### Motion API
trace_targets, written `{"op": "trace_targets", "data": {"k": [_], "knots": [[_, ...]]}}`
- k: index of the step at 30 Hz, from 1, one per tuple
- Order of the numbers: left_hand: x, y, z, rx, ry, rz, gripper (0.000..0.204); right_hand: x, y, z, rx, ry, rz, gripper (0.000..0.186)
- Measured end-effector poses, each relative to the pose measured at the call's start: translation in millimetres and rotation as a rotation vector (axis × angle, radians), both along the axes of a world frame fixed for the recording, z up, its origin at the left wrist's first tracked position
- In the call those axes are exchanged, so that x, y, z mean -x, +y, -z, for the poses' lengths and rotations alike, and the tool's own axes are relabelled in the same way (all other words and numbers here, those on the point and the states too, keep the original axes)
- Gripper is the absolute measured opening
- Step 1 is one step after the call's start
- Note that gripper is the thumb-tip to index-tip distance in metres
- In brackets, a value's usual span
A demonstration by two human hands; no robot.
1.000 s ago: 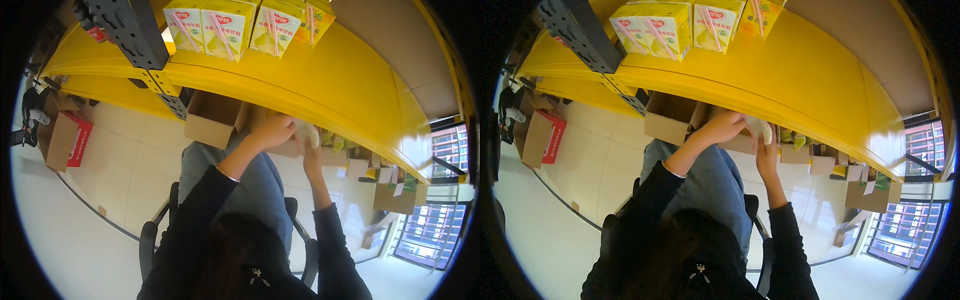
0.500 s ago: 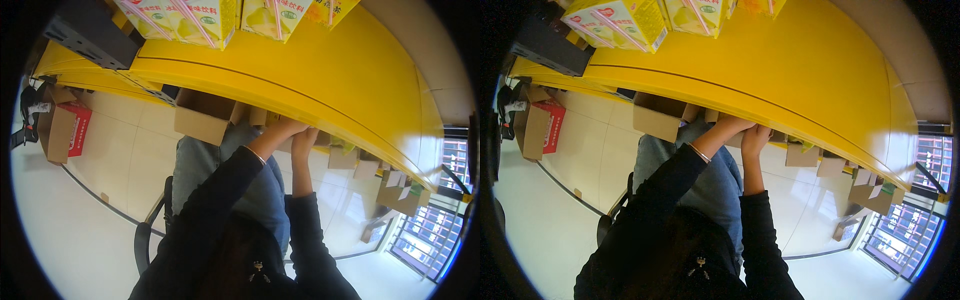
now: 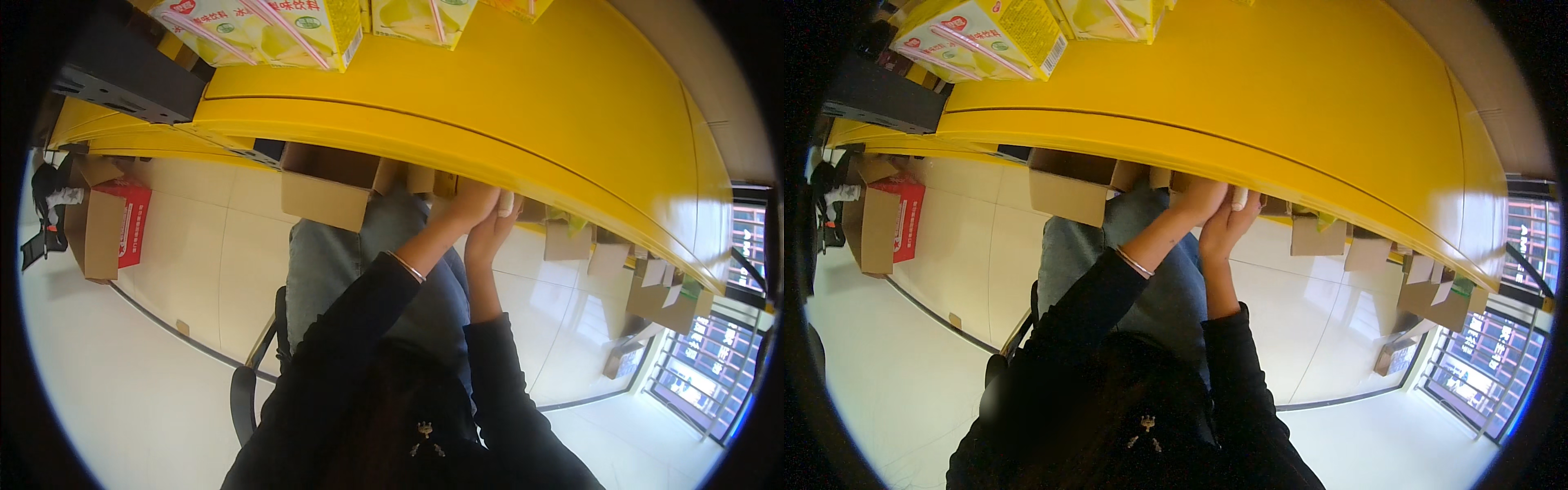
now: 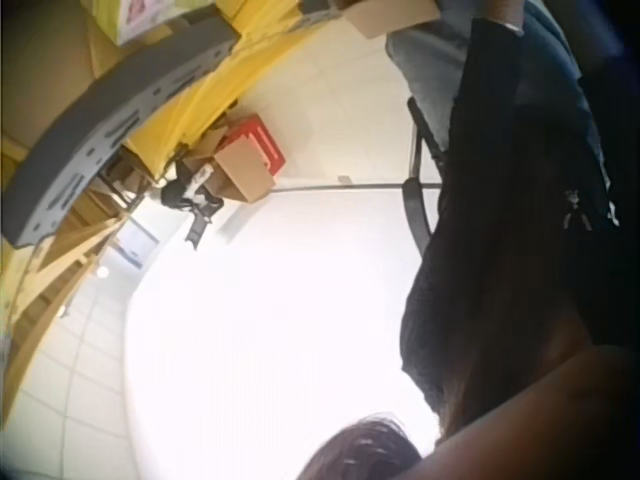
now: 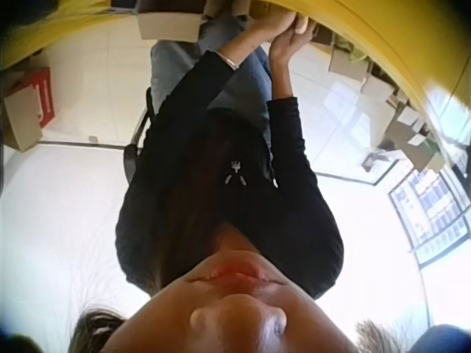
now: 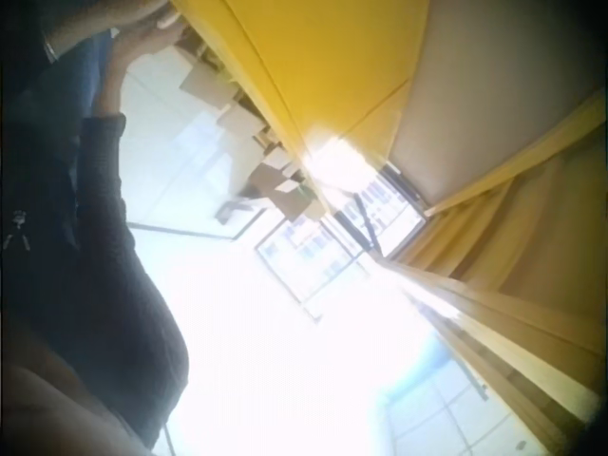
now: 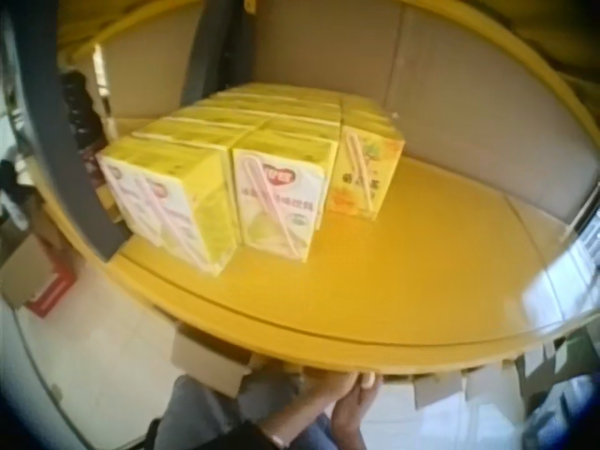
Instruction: The person wipes the surfaces of small yellow boxes with a white cloth, then places them on a yellow shelf. The person repeats this process for multiple boxes taken from a cardboard box on the floor.
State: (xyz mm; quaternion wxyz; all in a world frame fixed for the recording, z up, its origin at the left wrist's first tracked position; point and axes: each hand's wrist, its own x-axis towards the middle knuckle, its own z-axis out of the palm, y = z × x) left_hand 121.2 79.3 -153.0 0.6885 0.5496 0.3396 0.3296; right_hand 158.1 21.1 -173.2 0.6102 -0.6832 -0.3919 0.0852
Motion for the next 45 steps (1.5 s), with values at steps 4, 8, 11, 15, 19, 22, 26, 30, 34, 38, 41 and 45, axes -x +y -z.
{"op": "trace_targets", "data": {"k": [4, 8, 11, 15, 19, 22, 26, 30, 34, 38, 41, 45], "knots": [[5, 2, 0, 0.057, -0.039, -0.034, 0.040, 9, -7, -9, 0.015, 0.094, -0.059, 0.039], [13, -20, -11, 0.047, -0.075, -0.079, 0.038, 11, -27, 12, -0.034, 0.227, -0.039, 0.051], [23, -31, 1, -0.157, -0.129, -0.100, 0.039, 23, -34, -3, -0.042, 0.201, -0.063, 0.054], [43, -46, -24, -0.337, -0.025, -0.191, 0.049, 34, -40, -9, -0.103, 0.137, -0.077, 0.055], [64, -74, -53, -0.589, 0.150, -0.365, 0.046, 52, -61, -41, -0.120, 0.201, -0.175, 0.055], [79, -86, -74, -0.630, 0.159, -0.309, 0.043, 69, -83, -71, -0.147, 0.303, -0.181, 0.057], [92, -99, -100, -0.624, -0.129, -0.300, 0.032, 70, -103, -96, -0.324, 0.346, -0.134, 0.063], [97, -104, -128, -0.765, -0.299, -0.189, 0.045, 62, -97, -147, -0.500, 0.288, -0.134, 0.067], [81, -89, -160, -0.671, -0.492, -0.249, 0.044, 41, -65, -197, -0.524, 0.211, -0.138, 0.059], [55, -47, -170, -0.767, -0.515, -0.327, 0.040, 26, -31, -221, -0.403, 0.403, -0.210, 0.049], [52, -27, -183, -0.660, -0.497, -0.305, 0.036, 19, -7, -224, -0.390, 0.426, -0.220, 0.048], [50, -5, -174, -0.706, -0.450, -0.308, 0.035, 12, 13, -220, -0.356, 0.440, -0.290, 0.048]]}}
